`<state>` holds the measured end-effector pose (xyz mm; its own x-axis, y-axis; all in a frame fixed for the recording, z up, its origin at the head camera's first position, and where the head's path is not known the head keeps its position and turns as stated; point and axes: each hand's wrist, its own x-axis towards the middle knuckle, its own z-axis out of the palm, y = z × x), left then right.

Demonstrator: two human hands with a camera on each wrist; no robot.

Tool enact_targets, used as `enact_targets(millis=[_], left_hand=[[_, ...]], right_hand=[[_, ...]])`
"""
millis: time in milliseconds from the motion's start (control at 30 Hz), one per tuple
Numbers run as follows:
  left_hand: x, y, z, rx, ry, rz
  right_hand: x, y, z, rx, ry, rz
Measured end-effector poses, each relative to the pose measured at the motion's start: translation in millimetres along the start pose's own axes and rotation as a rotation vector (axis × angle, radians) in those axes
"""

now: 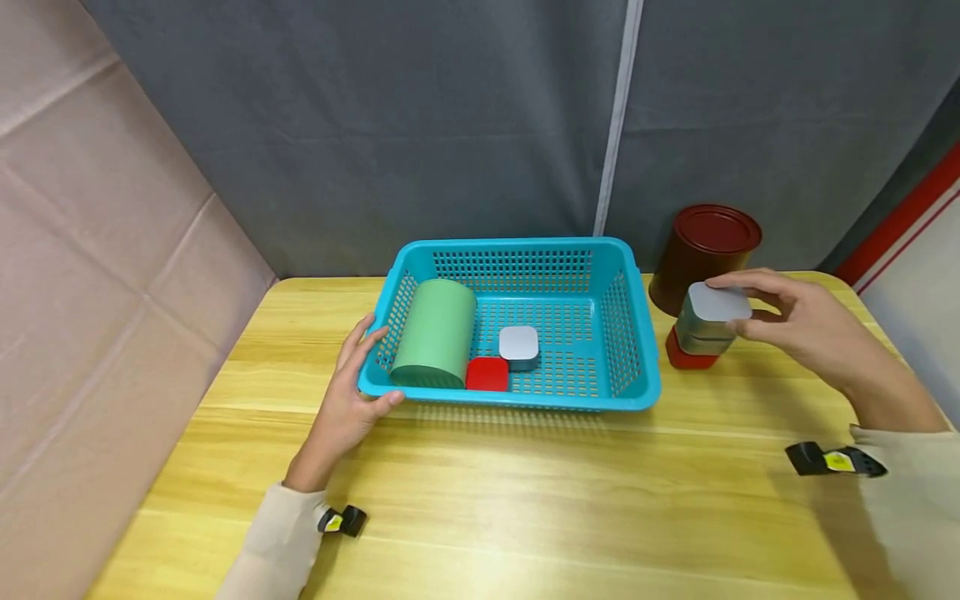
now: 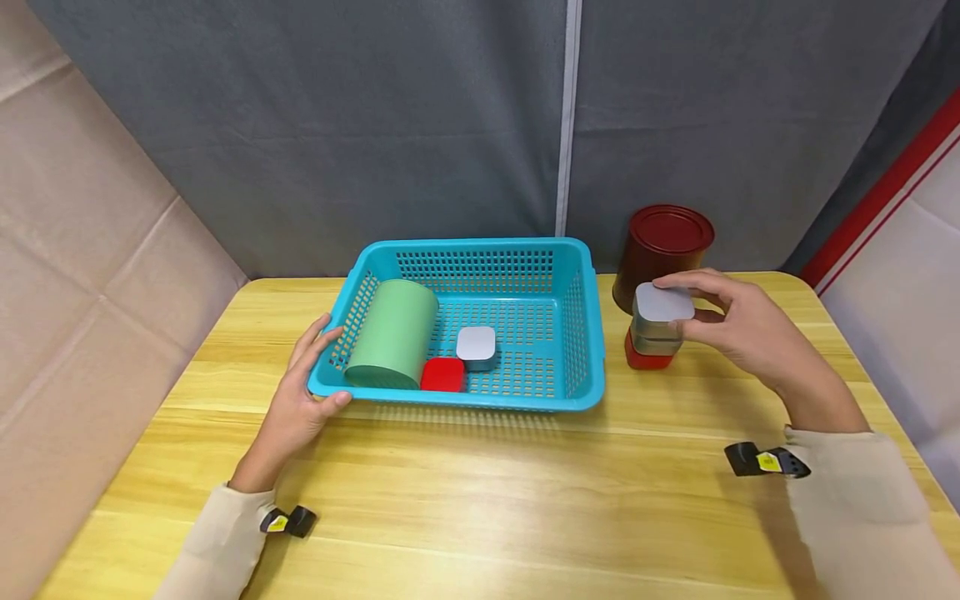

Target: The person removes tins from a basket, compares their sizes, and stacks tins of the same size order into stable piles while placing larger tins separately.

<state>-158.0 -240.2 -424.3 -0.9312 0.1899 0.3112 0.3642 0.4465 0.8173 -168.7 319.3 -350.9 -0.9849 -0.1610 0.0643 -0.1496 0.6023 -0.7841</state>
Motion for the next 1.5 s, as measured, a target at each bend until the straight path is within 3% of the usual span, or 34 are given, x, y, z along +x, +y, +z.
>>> enact_targets(millis=[700, 1500], left_hand=[[-0.2, 2.4, -0.1, -0.005, -0.006, 0.001], [0.6, 0.5, -0.2, -0.017, -0.008, -0.002]], right_hand=[[2, 18, 1, 0.02, -0.005, 0.058], [2, 25, 3, 0.069, 0.001, 0.04]])
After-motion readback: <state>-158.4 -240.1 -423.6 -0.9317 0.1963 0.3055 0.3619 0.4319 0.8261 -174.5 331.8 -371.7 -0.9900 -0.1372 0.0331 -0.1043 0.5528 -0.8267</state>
